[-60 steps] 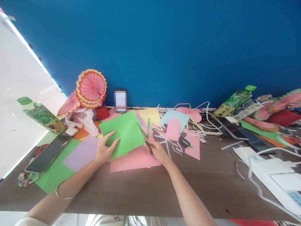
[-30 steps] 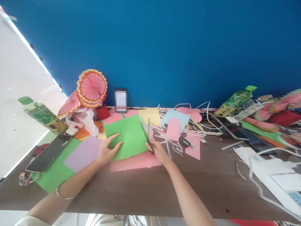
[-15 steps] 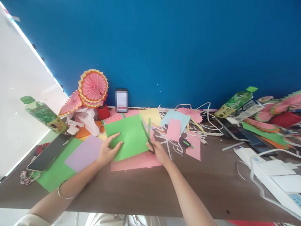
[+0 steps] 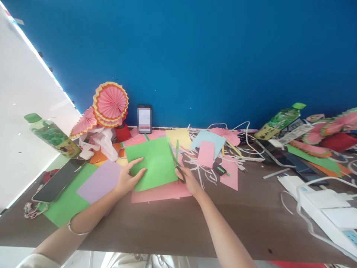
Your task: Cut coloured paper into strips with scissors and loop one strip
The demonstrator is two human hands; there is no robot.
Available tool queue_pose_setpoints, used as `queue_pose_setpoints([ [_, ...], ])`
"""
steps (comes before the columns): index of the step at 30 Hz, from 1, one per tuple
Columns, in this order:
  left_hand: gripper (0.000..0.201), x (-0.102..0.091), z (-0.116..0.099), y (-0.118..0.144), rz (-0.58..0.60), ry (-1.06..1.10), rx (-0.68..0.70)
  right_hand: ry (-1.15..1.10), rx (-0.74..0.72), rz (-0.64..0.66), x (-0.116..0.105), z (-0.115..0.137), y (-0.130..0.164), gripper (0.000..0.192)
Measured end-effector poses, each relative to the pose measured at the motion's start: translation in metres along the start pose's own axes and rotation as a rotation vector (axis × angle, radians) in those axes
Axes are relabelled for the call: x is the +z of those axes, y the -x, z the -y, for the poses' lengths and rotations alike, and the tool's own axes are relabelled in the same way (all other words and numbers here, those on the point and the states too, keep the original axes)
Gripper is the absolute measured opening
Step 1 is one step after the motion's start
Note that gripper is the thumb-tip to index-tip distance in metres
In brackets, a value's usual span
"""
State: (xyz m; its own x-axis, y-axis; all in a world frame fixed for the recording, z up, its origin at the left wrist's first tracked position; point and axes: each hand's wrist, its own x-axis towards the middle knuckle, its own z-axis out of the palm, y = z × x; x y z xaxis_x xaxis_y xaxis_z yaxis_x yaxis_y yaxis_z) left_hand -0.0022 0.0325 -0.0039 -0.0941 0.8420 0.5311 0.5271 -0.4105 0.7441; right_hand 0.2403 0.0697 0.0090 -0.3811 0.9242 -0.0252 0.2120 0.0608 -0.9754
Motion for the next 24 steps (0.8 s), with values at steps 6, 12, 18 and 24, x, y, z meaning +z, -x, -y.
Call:
queue_pose_setpoints([
  [6, 0.033, 0.0004, 0.0006, 0.0011, 0.021, 0.007, 0.008, 0.052, -0.013, -0.031, -0.0019, -0.0016, -0.0001, 0.049],
  [12, 0.033, 0.0007, -0.0001, 0.0008, 0.019, 0.005, -0.001, 0.053, 0.006, -0.037, -0.0009, -0.005, -0.0001, 0.049],
  [18, 0.033, 0.0013, 0.0, 0.0014, 0.009, 0.003, 0.001, -0.001, 0.018, -0.012, -0.0006, -0.0075, -0.0014, 0.048],
  [24, 0.033, 0.0012, -0.0002, 0.001, 0.007, 0.006, 0.003, -0.048, 0.033, 0.006, 0.0002, -0.0047, -0.0022, 0.048],
])
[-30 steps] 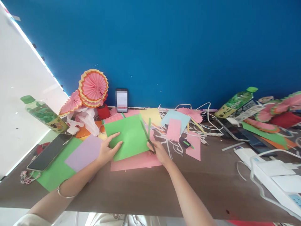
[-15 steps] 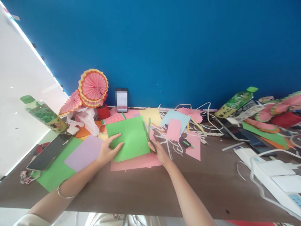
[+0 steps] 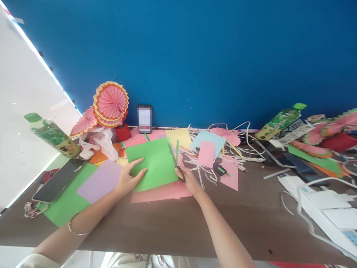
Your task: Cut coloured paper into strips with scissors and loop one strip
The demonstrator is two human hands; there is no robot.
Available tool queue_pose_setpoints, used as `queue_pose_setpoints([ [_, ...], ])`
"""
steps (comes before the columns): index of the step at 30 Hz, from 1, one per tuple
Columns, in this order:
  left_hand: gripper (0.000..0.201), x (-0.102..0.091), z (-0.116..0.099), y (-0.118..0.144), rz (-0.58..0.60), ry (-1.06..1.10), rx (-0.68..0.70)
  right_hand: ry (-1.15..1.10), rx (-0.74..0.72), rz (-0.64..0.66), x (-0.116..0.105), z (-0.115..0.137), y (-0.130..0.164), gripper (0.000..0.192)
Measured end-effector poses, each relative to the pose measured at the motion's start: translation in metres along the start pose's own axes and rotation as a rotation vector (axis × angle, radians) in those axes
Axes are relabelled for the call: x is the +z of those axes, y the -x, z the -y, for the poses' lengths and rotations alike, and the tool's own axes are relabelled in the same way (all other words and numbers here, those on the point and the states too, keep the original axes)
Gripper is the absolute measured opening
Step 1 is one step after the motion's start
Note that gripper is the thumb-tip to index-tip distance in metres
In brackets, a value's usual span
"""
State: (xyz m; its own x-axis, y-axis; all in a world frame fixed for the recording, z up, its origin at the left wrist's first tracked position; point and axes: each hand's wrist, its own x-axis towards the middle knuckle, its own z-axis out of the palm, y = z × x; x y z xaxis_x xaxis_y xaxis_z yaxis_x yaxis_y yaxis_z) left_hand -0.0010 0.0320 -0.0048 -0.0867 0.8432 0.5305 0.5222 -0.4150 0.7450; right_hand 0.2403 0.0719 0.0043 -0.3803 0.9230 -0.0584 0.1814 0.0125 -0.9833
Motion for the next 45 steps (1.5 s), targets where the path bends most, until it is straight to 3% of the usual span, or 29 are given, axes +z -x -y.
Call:
queue_pose_setpoints([
  [25, 0.032, 0.0005, -0.0009, 0.0005, -0.016, -0.01, 0.003, -0.085, 0.052, -0.049, 0.0069, 0.009, 0.0003, 0.048],
  [45, 0.033, 0.0006, -0.0021, 0.0021, -0.027, -0.029, -0.009, -0.085, 0.039, -0.072, 0.0079, 0.0003, -0.0015, 0.045],
])
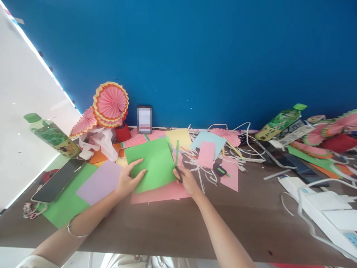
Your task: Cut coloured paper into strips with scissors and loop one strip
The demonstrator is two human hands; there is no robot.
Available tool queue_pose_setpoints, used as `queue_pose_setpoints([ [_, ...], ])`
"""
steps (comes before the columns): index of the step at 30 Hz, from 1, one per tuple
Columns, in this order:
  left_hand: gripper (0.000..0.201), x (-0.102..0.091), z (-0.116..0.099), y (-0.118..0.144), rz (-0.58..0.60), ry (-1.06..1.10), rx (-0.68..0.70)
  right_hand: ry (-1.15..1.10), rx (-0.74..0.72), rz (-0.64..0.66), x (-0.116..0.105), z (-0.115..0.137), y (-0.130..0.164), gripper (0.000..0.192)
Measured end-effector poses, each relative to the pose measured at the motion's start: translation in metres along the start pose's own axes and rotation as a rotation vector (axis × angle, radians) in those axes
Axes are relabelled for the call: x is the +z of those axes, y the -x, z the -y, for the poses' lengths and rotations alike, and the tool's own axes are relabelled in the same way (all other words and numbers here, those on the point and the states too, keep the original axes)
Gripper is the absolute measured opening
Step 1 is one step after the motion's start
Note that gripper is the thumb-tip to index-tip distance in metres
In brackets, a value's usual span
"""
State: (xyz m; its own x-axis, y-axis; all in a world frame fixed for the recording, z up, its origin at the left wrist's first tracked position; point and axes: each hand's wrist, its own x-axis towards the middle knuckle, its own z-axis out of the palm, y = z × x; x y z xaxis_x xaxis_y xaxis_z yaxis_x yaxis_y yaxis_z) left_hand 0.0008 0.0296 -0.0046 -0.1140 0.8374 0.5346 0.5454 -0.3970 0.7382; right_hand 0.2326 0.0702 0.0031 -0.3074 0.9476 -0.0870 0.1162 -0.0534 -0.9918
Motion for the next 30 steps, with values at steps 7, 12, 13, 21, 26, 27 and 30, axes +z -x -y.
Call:
queue_pose_setpoints([
  [7, 0.033, 0.0, 0.0002, -0.0002, 0.0, 0.013, 0.003, -0.016, 0.011, 0.009, 0.0004, 0.0008, 0.0001, 0.046],
  [12, 0.034, 0.0003, 0.0024, -0.0002, 0.0, 0.024, 0.006, -0.007, 0.007, 0.002, -0.0011, -0.0001, -0.0008, 0.044],
  [13, 0.034, 0.0002, 0.0025, -0.0003, 0.002, 0.024, 0.006, -0.006, 0.007, 0.003, -0.0014, -0.0001, -0.0009, 0.044],
  [21, 0.033, -0.0013, -0.0001, -0.0021, -0.001, 0.012, 0.022, 0.026, 0.013, 0.006, -0.0023, 0.0006, 0.0002, 0.043],
  [26, 0.032, -0.0013, 0.0003, -0.0024, 0.0, 0.019, 0.017, 0.039, 0.013, 0.002, -0.0029, 0.0007, 0.0006, 0.043],
  [27, 0.032, -0.0012, 0.0006, -0.0024, 0.001, 0.02, 0.015, 0.037, 0.012, 0.005, -0.0026, 0.0011, 0.0008, 0.043],
  [30, 0.033, -0.0013, 0.0012, -0.0023, 0.01, 0.019, 0.009, 0.05, 0.006, 0.019, -0.0013, 0.0034, 0.0017, 0.043],
])
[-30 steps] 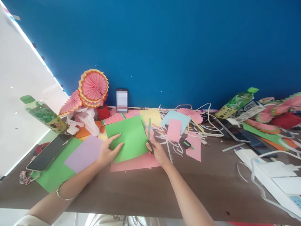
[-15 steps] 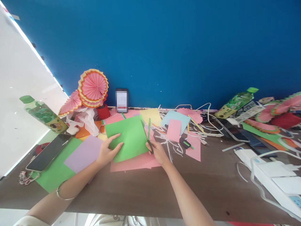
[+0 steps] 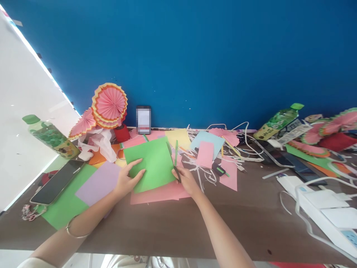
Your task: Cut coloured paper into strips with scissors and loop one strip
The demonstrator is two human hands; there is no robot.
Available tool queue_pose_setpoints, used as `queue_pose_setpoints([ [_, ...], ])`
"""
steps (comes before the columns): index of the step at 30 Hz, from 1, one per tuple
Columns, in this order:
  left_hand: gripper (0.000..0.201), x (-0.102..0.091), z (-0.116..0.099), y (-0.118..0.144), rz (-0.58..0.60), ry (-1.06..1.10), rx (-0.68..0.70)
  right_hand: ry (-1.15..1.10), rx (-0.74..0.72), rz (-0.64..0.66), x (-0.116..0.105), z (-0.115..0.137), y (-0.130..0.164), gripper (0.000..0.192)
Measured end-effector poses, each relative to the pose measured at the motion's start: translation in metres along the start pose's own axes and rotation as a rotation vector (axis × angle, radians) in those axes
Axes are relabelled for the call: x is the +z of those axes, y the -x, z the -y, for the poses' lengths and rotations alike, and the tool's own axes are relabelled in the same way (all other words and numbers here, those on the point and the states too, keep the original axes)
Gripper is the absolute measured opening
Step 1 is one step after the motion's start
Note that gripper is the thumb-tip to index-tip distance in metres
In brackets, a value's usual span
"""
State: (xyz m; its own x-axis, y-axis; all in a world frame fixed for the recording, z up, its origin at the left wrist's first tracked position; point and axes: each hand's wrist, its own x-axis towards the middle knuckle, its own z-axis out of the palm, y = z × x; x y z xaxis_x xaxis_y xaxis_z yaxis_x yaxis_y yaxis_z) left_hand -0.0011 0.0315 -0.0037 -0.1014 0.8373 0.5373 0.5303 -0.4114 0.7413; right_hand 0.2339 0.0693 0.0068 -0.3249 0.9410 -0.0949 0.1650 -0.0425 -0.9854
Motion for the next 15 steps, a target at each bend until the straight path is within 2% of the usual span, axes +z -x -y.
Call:
queue_pose_setpoints([
  [10, 0.033, -0.0001, -0.0003, 0.0001, 0.003, -0.008, -0.049, 0.113, -0.105, 0.006, -0.003, 0.0036, 0.0016, 0.046],
  [15, 0.033, 0.0004, -0.0007, 0.0013, 0.078, -0.011, -0.035, 0.134, -0.118, -0.035, -0.0052, 0.0011, 0.0009, 0.048],
])
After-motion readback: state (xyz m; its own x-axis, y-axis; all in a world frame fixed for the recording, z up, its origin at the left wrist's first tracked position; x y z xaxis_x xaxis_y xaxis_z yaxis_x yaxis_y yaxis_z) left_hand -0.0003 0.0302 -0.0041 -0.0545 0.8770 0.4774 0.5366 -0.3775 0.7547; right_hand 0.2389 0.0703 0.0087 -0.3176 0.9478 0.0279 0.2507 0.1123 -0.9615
